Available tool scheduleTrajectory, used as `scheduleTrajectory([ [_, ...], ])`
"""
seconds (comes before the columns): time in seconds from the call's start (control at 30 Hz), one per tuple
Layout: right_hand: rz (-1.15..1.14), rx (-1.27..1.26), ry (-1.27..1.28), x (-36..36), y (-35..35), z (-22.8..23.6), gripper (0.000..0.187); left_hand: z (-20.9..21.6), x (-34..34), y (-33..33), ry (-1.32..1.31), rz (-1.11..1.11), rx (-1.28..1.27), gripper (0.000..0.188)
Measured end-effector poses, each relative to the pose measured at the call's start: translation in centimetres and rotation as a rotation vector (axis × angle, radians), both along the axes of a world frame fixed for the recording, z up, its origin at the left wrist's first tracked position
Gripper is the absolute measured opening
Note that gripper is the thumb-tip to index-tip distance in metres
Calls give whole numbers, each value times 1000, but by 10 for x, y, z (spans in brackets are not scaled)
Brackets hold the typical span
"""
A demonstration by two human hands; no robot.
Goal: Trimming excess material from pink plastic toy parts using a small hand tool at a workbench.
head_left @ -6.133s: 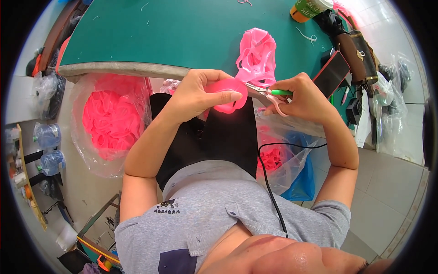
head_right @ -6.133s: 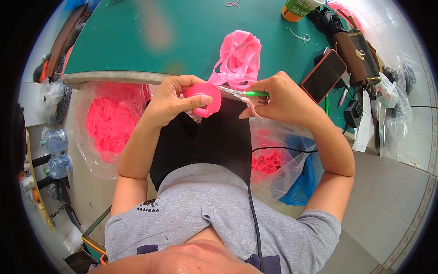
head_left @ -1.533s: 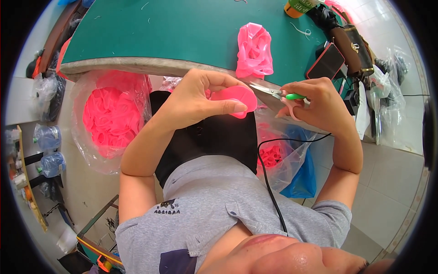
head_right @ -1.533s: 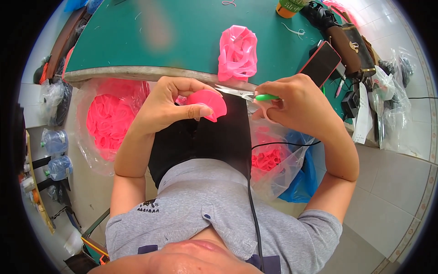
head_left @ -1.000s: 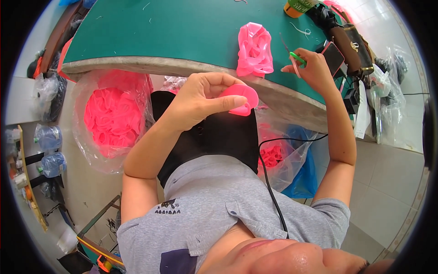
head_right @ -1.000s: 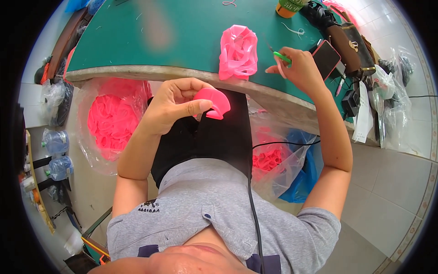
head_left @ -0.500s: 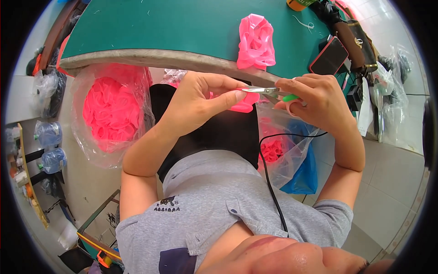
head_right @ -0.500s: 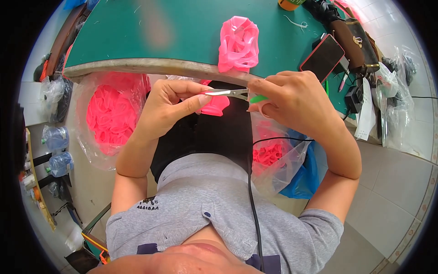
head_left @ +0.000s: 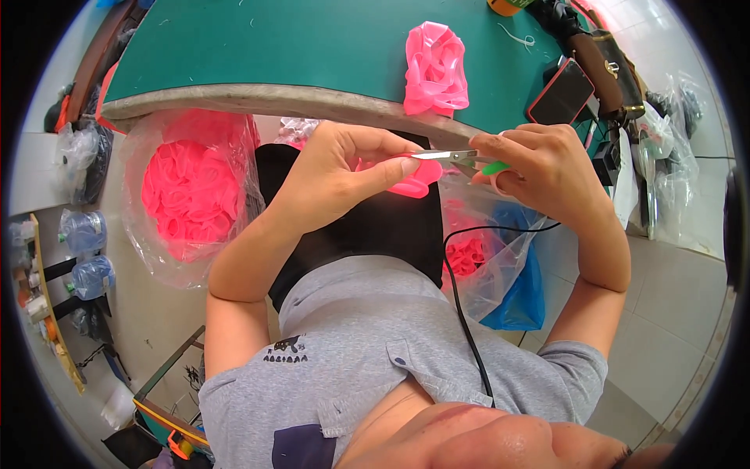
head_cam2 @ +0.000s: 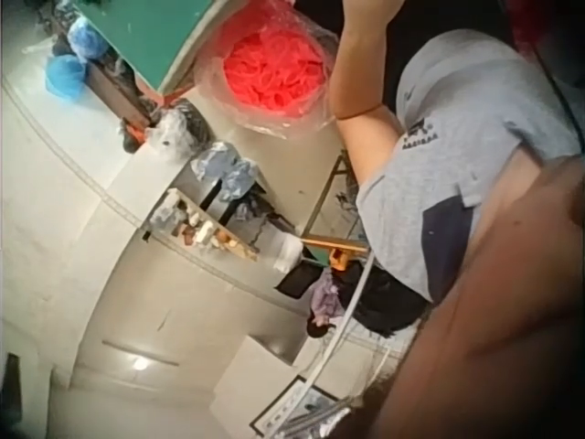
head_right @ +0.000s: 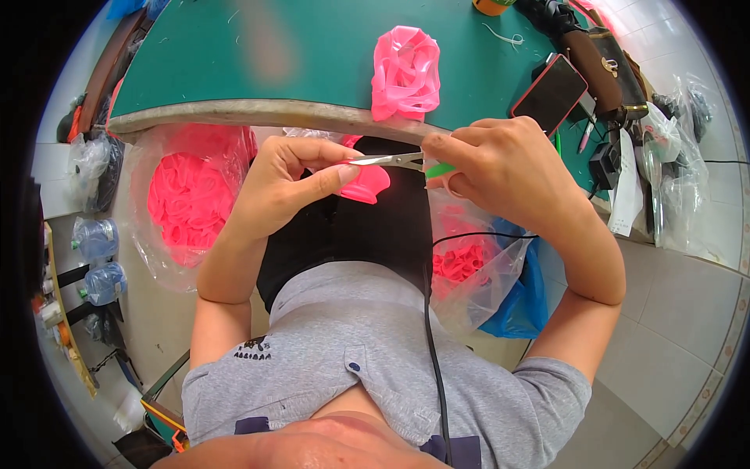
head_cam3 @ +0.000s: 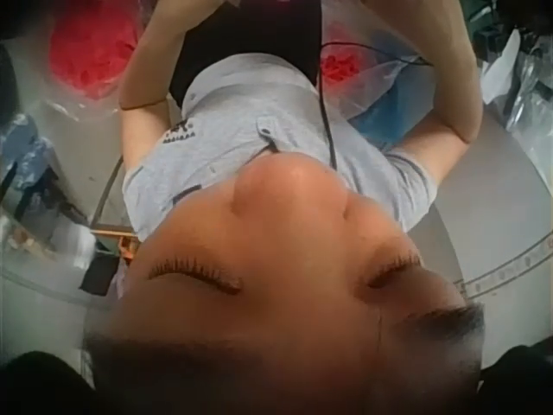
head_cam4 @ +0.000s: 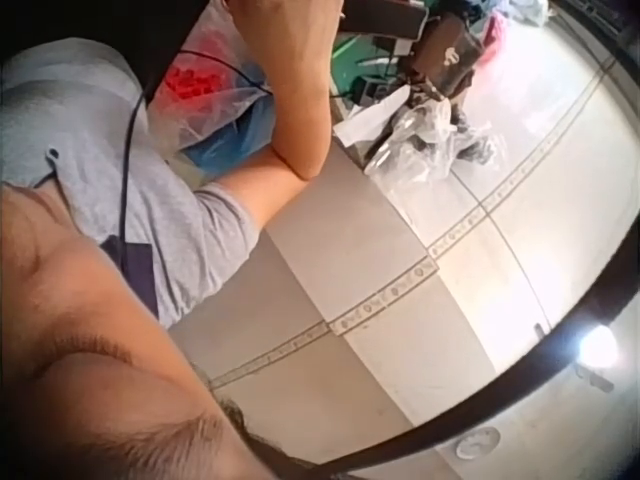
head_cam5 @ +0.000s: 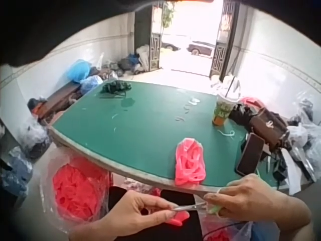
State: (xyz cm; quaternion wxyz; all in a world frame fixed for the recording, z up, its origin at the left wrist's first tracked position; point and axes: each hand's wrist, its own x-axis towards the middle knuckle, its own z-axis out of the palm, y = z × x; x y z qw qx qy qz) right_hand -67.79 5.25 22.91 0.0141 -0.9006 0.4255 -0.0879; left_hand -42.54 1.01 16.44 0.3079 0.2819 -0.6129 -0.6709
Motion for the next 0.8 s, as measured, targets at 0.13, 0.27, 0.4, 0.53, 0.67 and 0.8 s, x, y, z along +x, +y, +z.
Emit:
scheduleTrajectory([
  [0.13, -2, 42, 16, -1, 0, 3, 42, 1, 1, -1, -23, -21, -12, 19],
  [0.27, 16, 36, 13, 0, 0, 4, 42, 2, 1, 0, 10, -12, -3, 19],
  [0.4, 13, 36, 41, 0, 1, 4, 44, 2, 2, 0, -18, -21, -3, 19],
  [0.53, 9, 33, 59, 1, 2, 3, 46, 2, 1, 1, -13, -13, -3, 19],
  [0.67, 12, 35, 61, 0, 2, 3, 46, 2, 2, 0, -26, -21, 0, 19],
  [0.8, 18, 28, 67, 1, 2, 3, 46, 2, 1, 1, -27, -9, -11, 19],
])
